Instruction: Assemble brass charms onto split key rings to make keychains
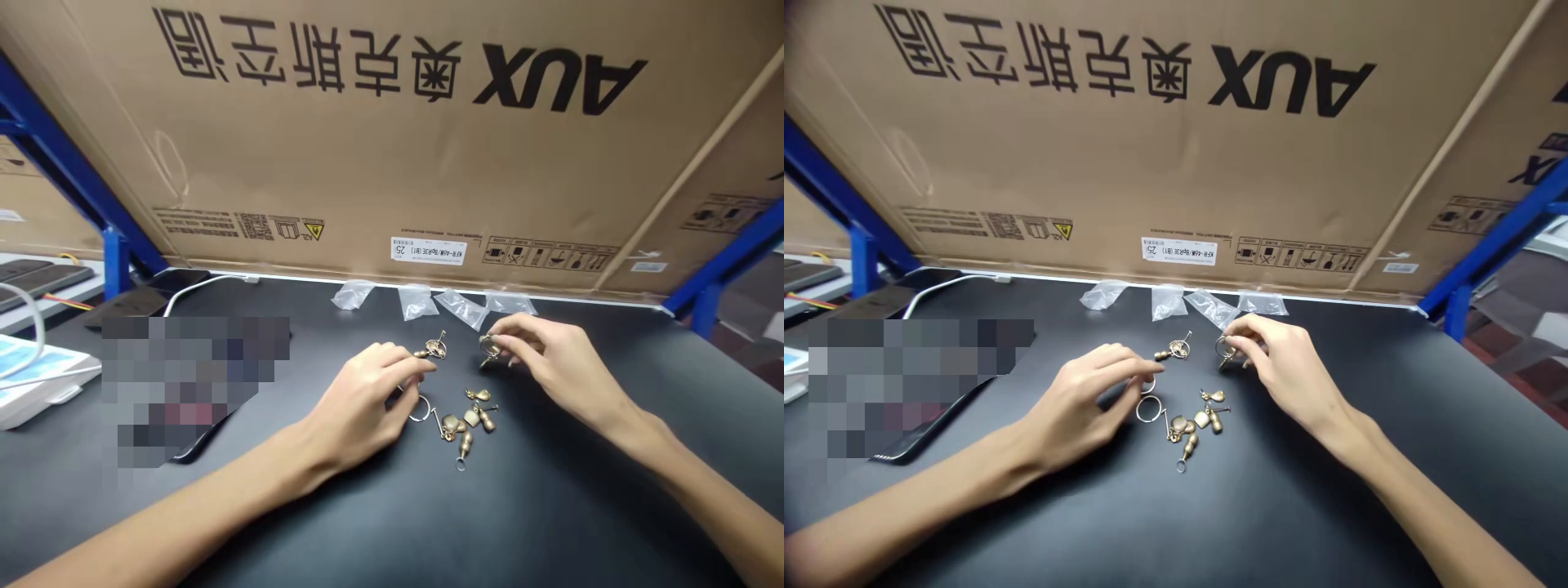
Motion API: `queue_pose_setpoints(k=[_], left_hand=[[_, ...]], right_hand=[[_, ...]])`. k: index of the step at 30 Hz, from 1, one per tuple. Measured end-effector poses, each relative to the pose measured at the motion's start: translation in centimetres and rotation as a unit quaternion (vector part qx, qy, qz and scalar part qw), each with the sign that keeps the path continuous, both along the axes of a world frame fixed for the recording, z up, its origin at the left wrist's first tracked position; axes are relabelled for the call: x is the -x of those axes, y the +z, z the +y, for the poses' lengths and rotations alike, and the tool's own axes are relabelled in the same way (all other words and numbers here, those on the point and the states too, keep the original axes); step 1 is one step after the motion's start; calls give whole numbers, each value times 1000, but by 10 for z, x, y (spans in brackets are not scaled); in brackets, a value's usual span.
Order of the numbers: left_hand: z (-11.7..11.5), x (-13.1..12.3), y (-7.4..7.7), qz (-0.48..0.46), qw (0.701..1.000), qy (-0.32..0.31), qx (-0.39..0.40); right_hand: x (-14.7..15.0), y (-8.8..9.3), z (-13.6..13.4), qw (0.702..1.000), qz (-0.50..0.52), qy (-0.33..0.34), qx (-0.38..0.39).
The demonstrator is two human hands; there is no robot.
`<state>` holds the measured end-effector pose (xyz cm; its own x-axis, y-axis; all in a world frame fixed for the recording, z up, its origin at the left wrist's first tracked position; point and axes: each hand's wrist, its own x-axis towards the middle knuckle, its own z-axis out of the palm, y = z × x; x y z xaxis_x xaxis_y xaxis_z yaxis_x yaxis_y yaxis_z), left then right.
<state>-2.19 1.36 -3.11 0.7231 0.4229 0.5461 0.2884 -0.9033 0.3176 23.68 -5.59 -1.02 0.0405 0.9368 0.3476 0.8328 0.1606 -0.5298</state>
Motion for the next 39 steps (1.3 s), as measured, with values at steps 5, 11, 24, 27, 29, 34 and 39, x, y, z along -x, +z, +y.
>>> queue_pose_setpoints(k=[5, 11, 24, 27, 29, 34, 39], left_hand=[[-4, 0, 5, -48, 997, -1, 57], [-18, -7, 17, -68, 977, -16, 199], [-17, -11, 21, -132, 829, -43, 541], [-16, -11, 20, -113, 826, -32, 551], [-15, -11, 19, -103, 820, -30, 562], [-13, -11, 15, -130, 778, -36, 613], [-11, -12, 14, -140, 729, -79, 665]], right_hand=[[16, -1, -11, 988, -78, 75, -111], [40, -4, -26, 974, -29, 164, -153], [68, -2, -27, 982, 141, 114, 50], [65, -5, -26, 983, 147, 103, 40], [62, -6, -25, 986, 132, 98, 34], [58, -7, -27, 996, 31, 79, -25], [61, -5, -28, 997, 32, 69, -24]])
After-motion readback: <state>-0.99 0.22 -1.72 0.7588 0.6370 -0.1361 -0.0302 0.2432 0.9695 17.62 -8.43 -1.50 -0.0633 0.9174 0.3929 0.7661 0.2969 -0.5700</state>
